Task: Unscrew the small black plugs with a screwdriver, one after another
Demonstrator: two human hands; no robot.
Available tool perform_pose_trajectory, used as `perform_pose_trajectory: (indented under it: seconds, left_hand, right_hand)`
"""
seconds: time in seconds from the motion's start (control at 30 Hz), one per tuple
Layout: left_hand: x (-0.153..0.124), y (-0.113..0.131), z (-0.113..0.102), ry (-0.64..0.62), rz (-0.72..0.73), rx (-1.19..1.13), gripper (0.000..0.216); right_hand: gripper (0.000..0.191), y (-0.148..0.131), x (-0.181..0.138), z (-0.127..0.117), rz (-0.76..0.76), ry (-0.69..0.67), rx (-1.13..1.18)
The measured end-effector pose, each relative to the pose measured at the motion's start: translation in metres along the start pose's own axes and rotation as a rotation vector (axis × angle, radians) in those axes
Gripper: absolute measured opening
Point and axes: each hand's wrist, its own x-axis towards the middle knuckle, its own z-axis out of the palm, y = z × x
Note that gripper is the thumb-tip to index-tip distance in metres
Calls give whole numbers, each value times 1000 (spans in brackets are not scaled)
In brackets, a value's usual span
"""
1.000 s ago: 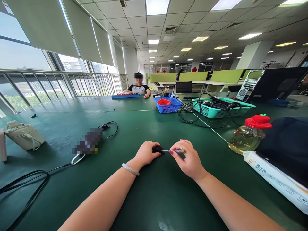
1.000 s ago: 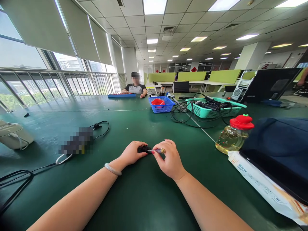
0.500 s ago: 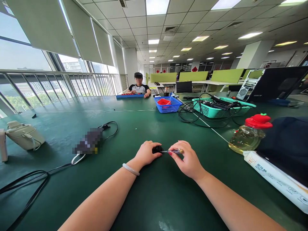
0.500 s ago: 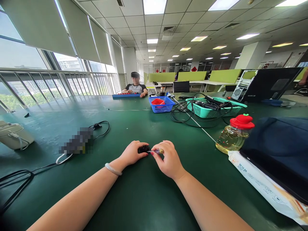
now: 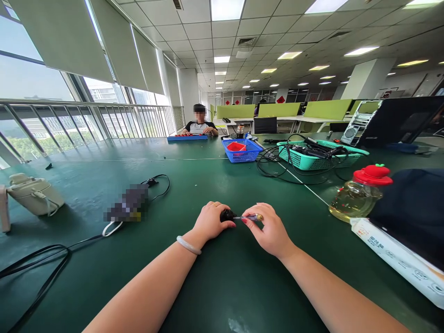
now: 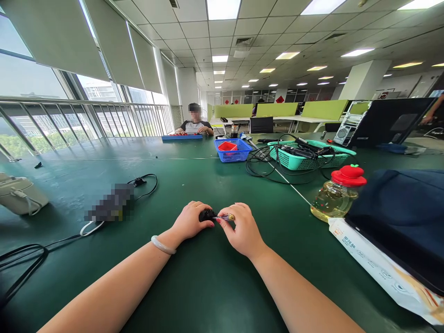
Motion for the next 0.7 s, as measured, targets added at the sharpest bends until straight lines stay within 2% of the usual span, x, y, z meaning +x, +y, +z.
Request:
perform_pose_trajectory:
  seconds: [0.17, 0.33, 0.53, 0.7]
  left_hand:
    - [0, 2, -1, 40, -54, 18, 41]
    - [-1, 3, -1, 9, -86, -46, 45]
    - [-4, 4, -2, -58, 23, -165, 45]
    - [-3, 3, -4, -71, 21, -124, 38]
  right_hand:
    - [7, 1, 0, -1, 20, 23, -34]
    - [11, 2, 2, -2, 70, 55, -48]
    - [16, 5, 2, -3, 252, 92, 24]
    - [25, 7, 2, -4, 398, 107, 117]
